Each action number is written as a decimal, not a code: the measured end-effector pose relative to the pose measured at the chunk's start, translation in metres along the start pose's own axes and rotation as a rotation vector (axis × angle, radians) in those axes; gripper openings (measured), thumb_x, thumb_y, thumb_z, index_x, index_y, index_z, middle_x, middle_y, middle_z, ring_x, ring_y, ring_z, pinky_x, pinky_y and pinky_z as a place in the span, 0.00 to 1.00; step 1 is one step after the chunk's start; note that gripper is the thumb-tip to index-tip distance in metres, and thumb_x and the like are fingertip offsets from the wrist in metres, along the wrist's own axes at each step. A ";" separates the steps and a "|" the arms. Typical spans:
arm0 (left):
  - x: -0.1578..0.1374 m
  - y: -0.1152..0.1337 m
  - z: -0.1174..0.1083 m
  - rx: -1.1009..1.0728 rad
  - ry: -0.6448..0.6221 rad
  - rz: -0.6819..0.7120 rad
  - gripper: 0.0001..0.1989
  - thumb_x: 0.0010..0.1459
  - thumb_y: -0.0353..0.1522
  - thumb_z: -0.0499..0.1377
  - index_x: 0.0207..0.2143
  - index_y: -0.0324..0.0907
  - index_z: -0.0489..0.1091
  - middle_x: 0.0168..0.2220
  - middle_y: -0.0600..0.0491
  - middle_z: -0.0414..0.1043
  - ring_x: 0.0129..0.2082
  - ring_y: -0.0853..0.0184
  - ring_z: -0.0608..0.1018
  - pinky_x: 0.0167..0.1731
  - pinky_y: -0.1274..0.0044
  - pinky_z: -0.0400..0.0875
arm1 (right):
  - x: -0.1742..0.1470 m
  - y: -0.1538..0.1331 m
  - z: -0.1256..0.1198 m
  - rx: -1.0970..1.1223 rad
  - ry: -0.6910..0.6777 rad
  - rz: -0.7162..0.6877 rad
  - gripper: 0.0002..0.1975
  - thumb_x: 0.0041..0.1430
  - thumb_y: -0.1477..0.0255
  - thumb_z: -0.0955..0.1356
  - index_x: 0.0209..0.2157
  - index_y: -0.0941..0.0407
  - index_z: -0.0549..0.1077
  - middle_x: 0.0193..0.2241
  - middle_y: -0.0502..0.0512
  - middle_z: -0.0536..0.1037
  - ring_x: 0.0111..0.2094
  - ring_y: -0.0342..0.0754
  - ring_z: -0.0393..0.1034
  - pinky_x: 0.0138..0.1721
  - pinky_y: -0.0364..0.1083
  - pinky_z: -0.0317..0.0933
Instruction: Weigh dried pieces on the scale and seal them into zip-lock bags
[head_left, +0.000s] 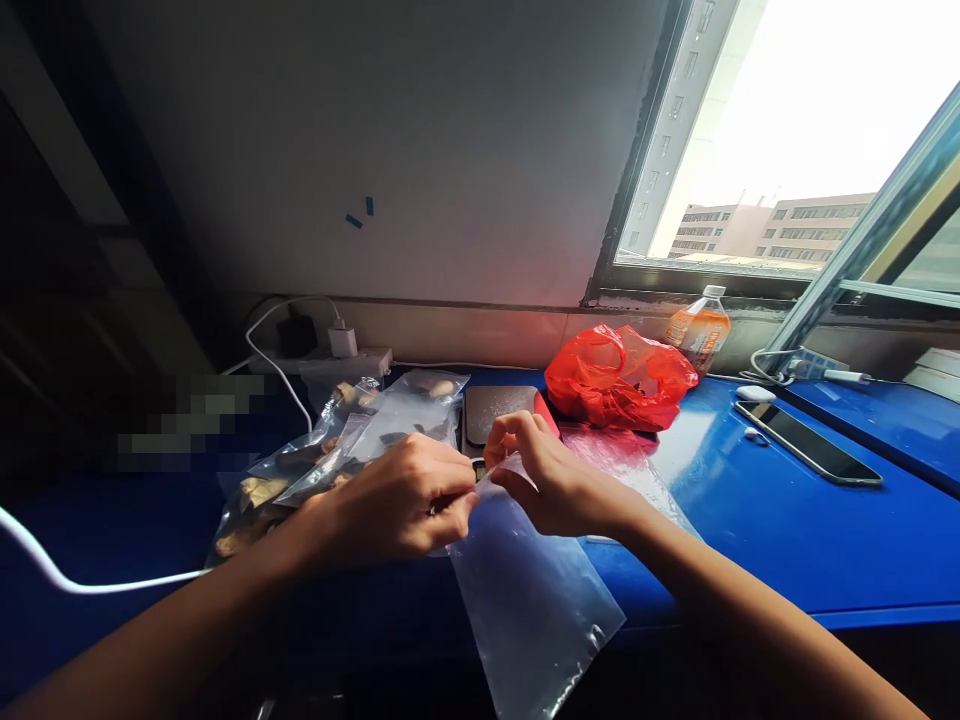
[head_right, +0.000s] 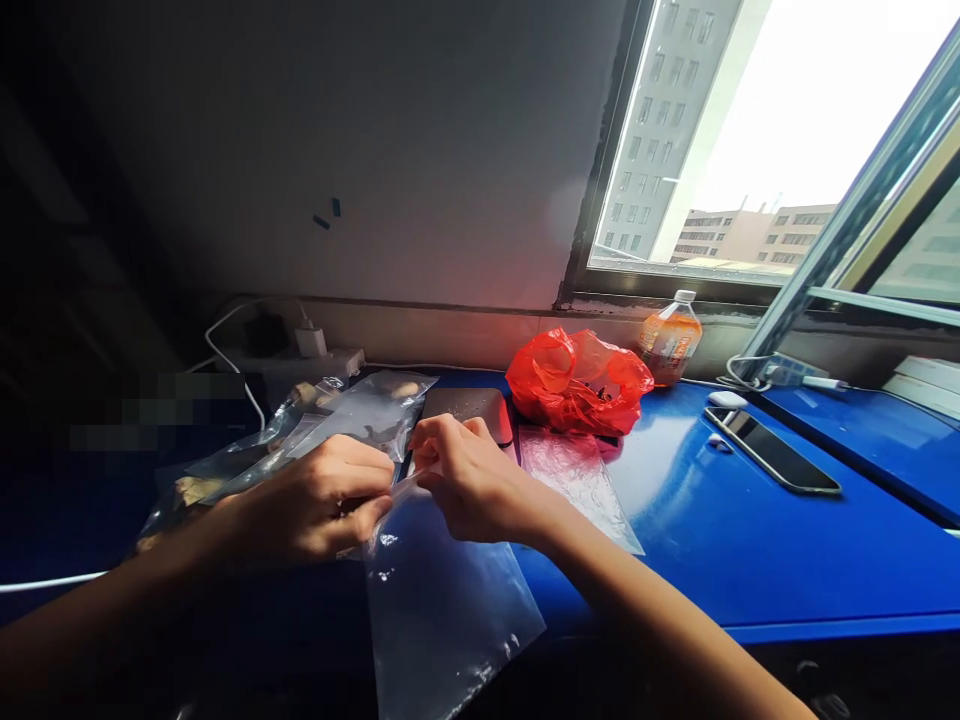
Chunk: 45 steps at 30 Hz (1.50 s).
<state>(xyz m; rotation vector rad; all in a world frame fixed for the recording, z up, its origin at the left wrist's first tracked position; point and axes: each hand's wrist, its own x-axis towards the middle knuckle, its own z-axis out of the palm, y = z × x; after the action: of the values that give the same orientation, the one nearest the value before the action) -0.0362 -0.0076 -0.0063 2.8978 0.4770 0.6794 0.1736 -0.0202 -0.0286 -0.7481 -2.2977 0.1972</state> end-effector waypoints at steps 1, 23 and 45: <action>0.000 0.001 -0.001 -0.020 0.013 0.001 0.14 0.58 0.25 0.51 0.18 0.41 0.56 0.18 0.57 0.58 0.19 0.73 0.62 0.23 0.77 0.55 | 0.000 0.001 -0.002 0.002 0.000 0.004 0.10 0.60 0.79 0.61 0.40 0.54 0.54 0.35 0.54 0.70 0.35 0.47 0.66 0.40 0.52 0.61; -0.012 -0.029 -0.031 -0.443 0.493 -0.142 0.15 0.55 0.29 0.52 0.16 0.41 0.60 0.15 0.57 0.60 0.17 0.73 0.63 0.19 0.77 0.57 | -0.005 0.063 -0.047 0.377 0.470 0.278 0.10 0.59 0.68 0.65 0.41 0.51 0.59 0.29 0.46 0.65 0.28 0.40 0.59 0.29 0.42 0.55; -0.008 -0.070 -0.022 0.210 0.221 -0.819 0.13 0.55 0.43 0.57 0.31 0.42 0.70 0.27 0.54 0.74 0.28 0.65 0.75 0.28 0.77 0.65 | -0.108 0.054 -0.079 0.332 0.575 1.014 0.13 0.53 0.59 0.70 0.33 0.55 0.72 0.13 0.46 0.60 0.14 0.38 0.49 0.17 0.43 0.38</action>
<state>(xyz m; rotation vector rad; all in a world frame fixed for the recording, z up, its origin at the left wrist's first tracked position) -0.0720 0.0569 -0.0037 2.4294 1.7026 0.8164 0.3142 -0.0424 -0.0503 -1.4901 -1.1543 0.6907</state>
